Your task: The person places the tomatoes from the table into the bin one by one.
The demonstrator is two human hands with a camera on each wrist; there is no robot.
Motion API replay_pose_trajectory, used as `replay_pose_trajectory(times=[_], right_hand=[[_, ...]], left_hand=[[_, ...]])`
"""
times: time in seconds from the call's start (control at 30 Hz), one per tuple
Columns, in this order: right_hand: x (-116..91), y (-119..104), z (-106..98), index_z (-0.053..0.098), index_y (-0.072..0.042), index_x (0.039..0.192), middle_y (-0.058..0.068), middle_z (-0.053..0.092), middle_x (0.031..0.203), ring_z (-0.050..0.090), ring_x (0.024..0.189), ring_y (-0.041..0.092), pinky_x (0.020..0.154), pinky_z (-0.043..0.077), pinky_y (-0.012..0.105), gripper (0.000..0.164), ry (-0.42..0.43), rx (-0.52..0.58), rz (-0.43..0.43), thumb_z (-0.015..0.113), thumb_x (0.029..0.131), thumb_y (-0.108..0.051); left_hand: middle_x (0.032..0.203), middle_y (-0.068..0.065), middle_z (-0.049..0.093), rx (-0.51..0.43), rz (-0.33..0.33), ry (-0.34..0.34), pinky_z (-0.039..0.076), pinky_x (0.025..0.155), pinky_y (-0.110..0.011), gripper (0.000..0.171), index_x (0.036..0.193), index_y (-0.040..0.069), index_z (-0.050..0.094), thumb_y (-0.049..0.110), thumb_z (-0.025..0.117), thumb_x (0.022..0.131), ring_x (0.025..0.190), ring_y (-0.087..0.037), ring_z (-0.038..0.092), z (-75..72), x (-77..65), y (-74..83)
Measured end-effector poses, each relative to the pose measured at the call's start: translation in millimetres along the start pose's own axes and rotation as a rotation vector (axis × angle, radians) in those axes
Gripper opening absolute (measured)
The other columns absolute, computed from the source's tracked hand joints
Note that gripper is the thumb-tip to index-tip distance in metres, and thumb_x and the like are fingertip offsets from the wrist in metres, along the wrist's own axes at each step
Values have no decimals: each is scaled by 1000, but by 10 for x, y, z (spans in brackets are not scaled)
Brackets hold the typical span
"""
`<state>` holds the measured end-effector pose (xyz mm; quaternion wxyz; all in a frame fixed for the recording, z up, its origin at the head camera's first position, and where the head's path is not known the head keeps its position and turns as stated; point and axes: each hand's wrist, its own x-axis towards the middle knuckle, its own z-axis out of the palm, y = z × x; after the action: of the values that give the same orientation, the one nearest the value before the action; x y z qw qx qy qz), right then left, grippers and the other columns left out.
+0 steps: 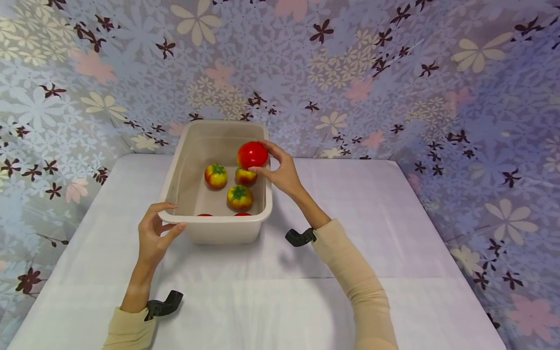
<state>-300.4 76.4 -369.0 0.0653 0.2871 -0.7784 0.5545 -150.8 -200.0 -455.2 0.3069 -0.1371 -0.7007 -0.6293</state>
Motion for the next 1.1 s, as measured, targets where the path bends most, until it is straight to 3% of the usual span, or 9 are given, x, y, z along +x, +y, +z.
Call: replay_pose_trajectory(times=[0.1, 0.2, 0.3, 0.37, 0.5, 0.63, 0.87, 0.97, 1.1], right_hand=[[27, 150, 12, 43, 0, 144, 18, 45, 148, 36, 142, 29, 119, 20, 51, 68, -11, 5, 10, 73, 82, 1], [18, 235, -1, 43, -7, 146, 10, 44, 151, 33, 144, 23, 119, 19, 51, 71, -10, -22, 18, 75, 83, -6], [2, 265, -27, 44, -12, 146, 4, 44, 152, 33, 144, 19, 119, 21, 50, 73, 1, -43, 16, 79, 82, -17], [-8, 266, -44, 44, -13, 146, 2, 43, 152, 33, 144, 18, 118, 21, 50, 74, 4, -47, 16, 79, 82, -23], [-36, 268, -71, 45, -13, 146, 2, 44, 152, 33, 144, 18, 119, 21, 50, 72, 10, -53, 29, 79, 82, -21], [-76, 265, -89, 45, -10, 145, 6, 44, 152, 32, 145, 21, 119, 20, 50, 71, 8, -59, 41, 77, 82, -10], [-190, 15, -147, 44, 0, 143, 15, 42, 151, 31, 145, 31, 118, 19, 56, 68, -7, -59, 50, 74, 83, -2], [-256, -118, -181, 47, 4, 139, 19, 46, 147, 35, 141, 34, 117, 23, 54, 62, -9, -78, 34, 74, 83, -2], [-337, -125, -238, 53, 10, 130, 26, 54, 136, 47, 131, 39, 113, 33, 51, 50, 19, -75, -14, 72, 84, 2]], left_hand=[[111, 8, 60, 4, 8, -9, 53, 71, -15, 45, 108, -12, 56, -23, 68, 66, 100, -3, 60, 15, 27, 123], [109, 0, 62, 3, 12, -11, 53, 71, -16, 45, 109, -10, 58, -22, 68, 66, 100, -3, 60, 39, 38, 213], [109, -5, 62, 0, 8, -6, 53, 71, -15, 47, 109, -6, 60, -23, 69, 66, 99, -5, 61, 40, 33, 195], [109, 0, 62, 0, 5, -1, 52, 70, -14, 47, 109, -7, 60, -23, 69, 65, 98, -6, 61, 33, 24, 133], [110, 4, 61, 13, -7, 1, 51, 69, -13, 48, 109, -9, 58, -24, 70, 65, 96, -7, 62, 14, 9, 18], [109, -1, 62, 17, -2, -5, 51, 68, -14, 48, 109, -6, 60, -23, 70, 65, 95, -6, 61, 15, 9, 76], [111, 12, 60, -8, 19, -23, 51, 70, -14, 45, 108, -12, 57, -24, 69, 66, 96, -3, 61, 35, 22, 264], [110, 11, 60, -9, 12, -17, 51, 69, -13, 45, 107, -11, 58, -24, 69, 66, 95, -3, 61, 35, 24, 273], [109, 12, 60, 5, 5, -24, 51, 69, -13, 43, 106, -13, 57, -23, 69, 66, 95, -2, 60, 40, 38, 267]])
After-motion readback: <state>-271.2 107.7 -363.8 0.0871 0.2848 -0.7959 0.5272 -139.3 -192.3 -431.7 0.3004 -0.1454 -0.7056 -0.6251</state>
